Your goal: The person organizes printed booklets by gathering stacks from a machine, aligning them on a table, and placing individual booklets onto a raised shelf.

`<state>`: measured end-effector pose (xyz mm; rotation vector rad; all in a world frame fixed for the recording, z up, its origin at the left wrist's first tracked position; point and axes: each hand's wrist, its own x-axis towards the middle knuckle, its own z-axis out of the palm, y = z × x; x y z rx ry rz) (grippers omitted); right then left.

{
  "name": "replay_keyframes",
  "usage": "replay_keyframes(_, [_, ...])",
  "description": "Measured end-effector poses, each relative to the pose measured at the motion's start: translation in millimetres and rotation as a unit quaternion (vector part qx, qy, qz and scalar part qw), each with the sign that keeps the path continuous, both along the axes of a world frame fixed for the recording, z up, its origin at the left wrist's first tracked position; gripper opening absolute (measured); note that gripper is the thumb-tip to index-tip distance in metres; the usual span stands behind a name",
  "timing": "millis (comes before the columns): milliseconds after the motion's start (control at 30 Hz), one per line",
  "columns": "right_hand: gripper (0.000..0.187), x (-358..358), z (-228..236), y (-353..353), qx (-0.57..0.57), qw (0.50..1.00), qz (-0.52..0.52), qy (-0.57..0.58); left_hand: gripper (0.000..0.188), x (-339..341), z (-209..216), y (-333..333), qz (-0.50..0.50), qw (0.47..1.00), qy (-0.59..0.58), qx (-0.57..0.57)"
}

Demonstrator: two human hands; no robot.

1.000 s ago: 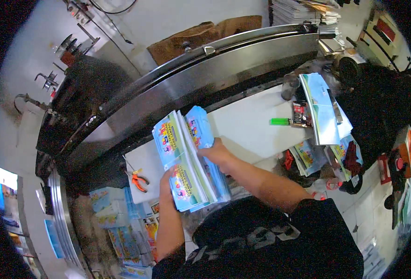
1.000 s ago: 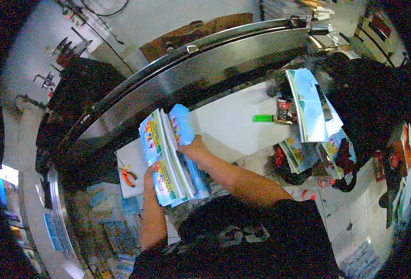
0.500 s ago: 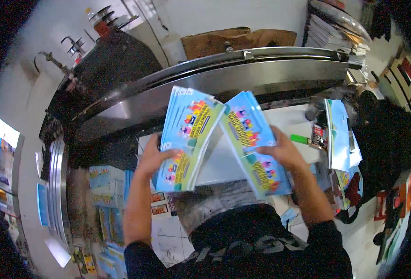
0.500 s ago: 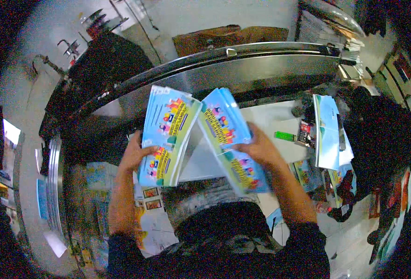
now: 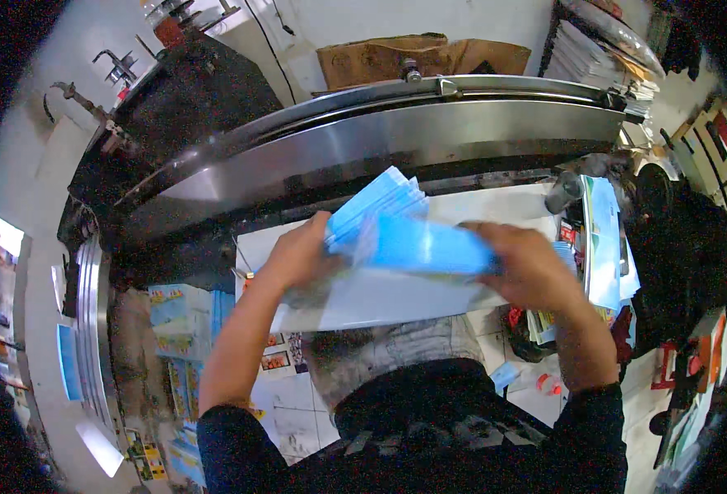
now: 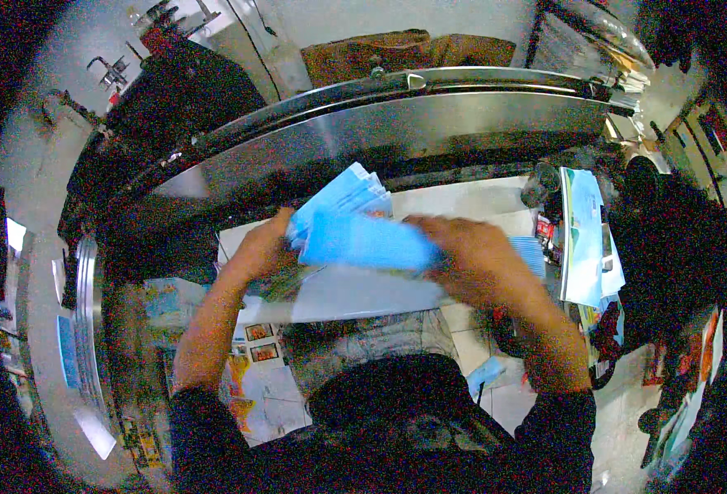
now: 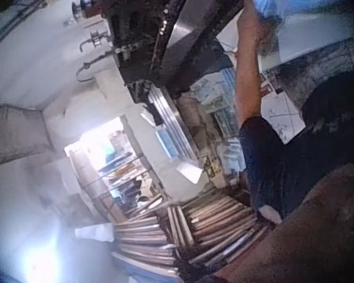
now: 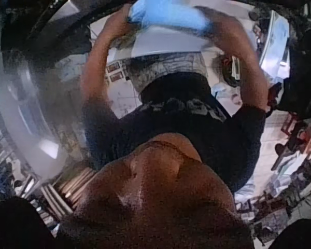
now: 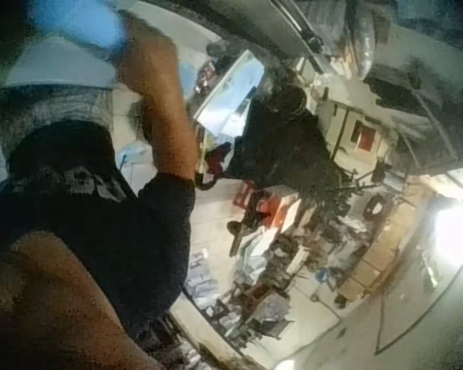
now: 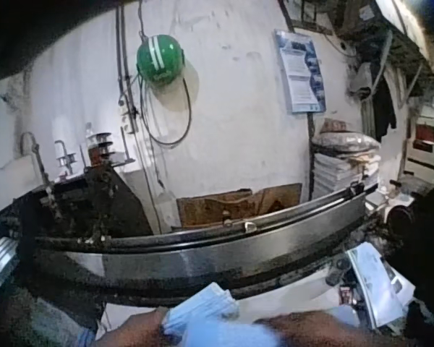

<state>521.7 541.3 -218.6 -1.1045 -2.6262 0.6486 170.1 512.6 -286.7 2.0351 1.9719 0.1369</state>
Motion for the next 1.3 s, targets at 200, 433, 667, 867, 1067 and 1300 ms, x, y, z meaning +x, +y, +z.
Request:
replay_keyframes(200, [0.048, -48, -29, -11, 0.131, 0.970, 0.207, -0.004, 0.084, 16, -9, 4, -0.028, 0.989, 0.128, 0.065])
replay_keyframes(433, [0.048, -69, -12, -20, 0.089, 0.935, 0.328, -0.098, 0.085, 6, 9, 9, -0.035, 0.999, 0.021, 0.006])
replay_keyframes(667, [0.042, -117, -66, -5, 0.185, 0.948, 0.258, -0.018, 0.076, 32, 10, 17, -0.064, 0.998, -0.005, -0.001])
replay_keyframes(867, [0.058, -115, -81, -3, 0.210, 0.960, 0.178, 0.044, 0.068, 12, -17, 17, -0.093, 0.990, 0.010, 0.104])
replay_keyframes(1067, [0.095, -102, -92, 10, 0.225, 0.970, 0.085, 0.016, 0.079, 13, -20, 14, -0.120, 0.989, -0.003, 0.088])
replay_keyframes(1300, [0.102, -105, -87, 13, 0.205, 0.974, 0.091, -0.043, 0.133, 57, -3, -8, -0.008, 0.996, 0.083, 0.026])
